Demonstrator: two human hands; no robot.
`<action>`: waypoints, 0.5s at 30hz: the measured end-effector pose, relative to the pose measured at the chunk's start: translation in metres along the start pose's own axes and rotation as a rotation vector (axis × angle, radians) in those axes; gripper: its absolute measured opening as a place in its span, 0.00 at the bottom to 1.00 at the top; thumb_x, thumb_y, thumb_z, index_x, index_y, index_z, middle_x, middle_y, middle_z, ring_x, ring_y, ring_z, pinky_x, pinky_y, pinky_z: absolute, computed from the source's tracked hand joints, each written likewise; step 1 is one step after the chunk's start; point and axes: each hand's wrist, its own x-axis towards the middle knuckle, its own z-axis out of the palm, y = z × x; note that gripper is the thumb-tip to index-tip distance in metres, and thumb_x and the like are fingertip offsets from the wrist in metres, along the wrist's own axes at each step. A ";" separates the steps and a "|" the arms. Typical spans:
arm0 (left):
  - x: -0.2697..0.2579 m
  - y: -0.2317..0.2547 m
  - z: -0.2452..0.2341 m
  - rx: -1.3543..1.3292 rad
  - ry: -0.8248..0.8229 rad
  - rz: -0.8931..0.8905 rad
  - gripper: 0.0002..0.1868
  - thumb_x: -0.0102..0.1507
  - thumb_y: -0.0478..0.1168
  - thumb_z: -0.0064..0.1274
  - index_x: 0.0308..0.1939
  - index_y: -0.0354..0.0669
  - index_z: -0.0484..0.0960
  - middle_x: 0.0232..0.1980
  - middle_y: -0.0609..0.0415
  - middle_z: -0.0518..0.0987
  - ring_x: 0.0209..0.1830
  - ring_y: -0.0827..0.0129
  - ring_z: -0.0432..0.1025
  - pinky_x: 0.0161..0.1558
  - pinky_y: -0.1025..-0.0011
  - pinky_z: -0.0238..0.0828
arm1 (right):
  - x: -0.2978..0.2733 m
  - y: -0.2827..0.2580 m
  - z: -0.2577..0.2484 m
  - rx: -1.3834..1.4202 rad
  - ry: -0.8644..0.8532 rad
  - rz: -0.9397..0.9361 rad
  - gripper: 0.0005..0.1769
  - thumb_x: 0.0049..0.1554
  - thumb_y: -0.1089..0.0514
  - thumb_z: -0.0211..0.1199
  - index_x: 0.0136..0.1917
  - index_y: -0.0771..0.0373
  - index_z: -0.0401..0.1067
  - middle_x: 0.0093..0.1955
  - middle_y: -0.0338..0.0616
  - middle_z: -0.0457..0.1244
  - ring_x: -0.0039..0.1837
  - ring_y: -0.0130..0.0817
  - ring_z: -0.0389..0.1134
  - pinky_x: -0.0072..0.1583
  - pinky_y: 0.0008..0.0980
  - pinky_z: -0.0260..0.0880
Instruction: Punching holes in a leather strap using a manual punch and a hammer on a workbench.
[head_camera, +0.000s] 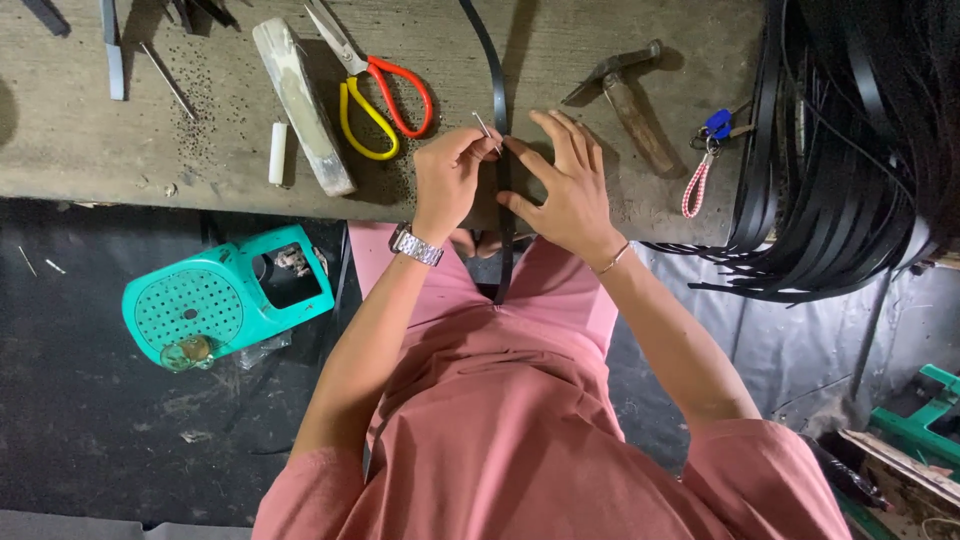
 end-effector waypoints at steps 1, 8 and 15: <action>0.001 0.001 0.000 0.001 0.000 -0.002 0.07 0.67 0.30 0.57 0.35 0.43 0.87 0.32 0.53 0.85 0.28 0.67 0.82 0.36 0.70 0.81 | 0.000 0.000 0.000 0.001 -0.001 0.001 0.33 0.58 0.33 0.67 0.69 0.52 0.73 0.74 0.53 0.55 0.78 0.57 0.53 0.72 0.57 0.52; 0.001 0.000 0.002 0.021 -0.010 -0.008 0.08 0.67 0.30 0.58 0.35 0.45 0.87 0.31 0.54 0.85 0.27 0.67 0.81 0.38 0.71 0.78 | -0.001 0.002 0.002 -0.003 -0.006 0.006 0.34 0.58 0.32 0.67 0.69 0.52 0.74 0.74 0.54 0.56 0.78 0.57 0.53 0.74 0.58 0.50; -0.003 -0.012 0.007 0.093 -0.031 0.118 0.09 0.65 0.27 0.58 0.34 0.44 0.86 0.31 0.54 0.85 0.31 0.59 0.82 0.39 0.71 0.78 | -0.002 0.005 0.005 -0.010 -0.004 0.043 0.33 0.54 0.38 0.73 0.68 0.53 0.74 0.73 0.50 0.57 0.76 0.53 0.56 0.73 0.58 0.53</action>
